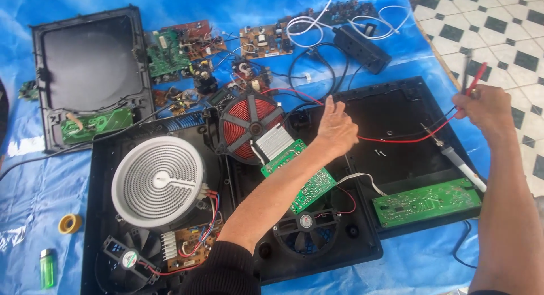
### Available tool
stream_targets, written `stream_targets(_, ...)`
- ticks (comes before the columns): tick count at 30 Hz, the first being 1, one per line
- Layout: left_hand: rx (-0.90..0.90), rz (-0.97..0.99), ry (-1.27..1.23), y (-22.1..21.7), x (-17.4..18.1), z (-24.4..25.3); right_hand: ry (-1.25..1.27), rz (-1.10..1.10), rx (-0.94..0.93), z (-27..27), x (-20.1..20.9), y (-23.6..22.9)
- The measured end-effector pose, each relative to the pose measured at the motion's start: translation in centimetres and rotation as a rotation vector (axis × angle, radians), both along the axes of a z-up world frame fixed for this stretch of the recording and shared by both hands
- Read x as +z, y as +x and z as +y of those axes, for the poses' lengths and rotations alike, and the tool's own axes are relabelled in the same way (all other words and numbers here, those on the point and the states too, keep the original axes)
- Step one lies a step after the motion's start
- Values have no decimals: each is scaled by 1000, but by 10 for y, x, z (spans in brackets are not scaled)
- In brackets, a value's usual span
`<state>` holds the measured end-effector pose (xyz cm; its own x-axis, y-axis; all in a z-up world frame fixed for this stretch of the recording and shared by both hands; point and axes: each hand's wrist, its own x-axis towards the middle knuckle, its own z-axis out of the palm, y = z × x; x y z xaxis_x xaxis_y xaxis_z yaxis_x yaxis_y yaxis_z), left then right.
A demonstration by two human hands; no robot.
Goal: The person solders a green circuit board using a soldering iron and solder wire. They then use a multimeter to test the board and handle various electronic components on the workbench.
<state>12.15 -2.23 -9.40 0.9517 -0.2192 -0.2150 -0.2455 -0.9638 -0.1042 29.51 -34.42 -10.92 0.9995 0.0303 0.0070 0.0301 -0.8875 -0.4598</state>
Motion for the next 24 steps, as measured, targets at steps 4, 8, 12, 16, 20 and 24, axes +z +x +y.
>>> stream_targets(4, -14, 39, -36, -21, -3, -4, -77, 98, 51, 48, -9, 11)
stream_targets(8, -114, 15, -58, -43, 2, -8, -269, 100, -36, 76, -34, 31)
stream_targets(12, -194, 54, -136, -64, 3, -13, -360, 55, -65, 88, -50, 36)
stream_targets(16, -255, -6, -138, -94, 5, -7, -373, 59, -91, 91, -52, 30)
stream_targets(20, -298, -198, -228, -134, 22, 9, -338, 11, -105, 97, -43, 18)
stream_targets(24, -287, 3, -312, -182, 46, 39, -337, 35, -84, 95, -37, 14)
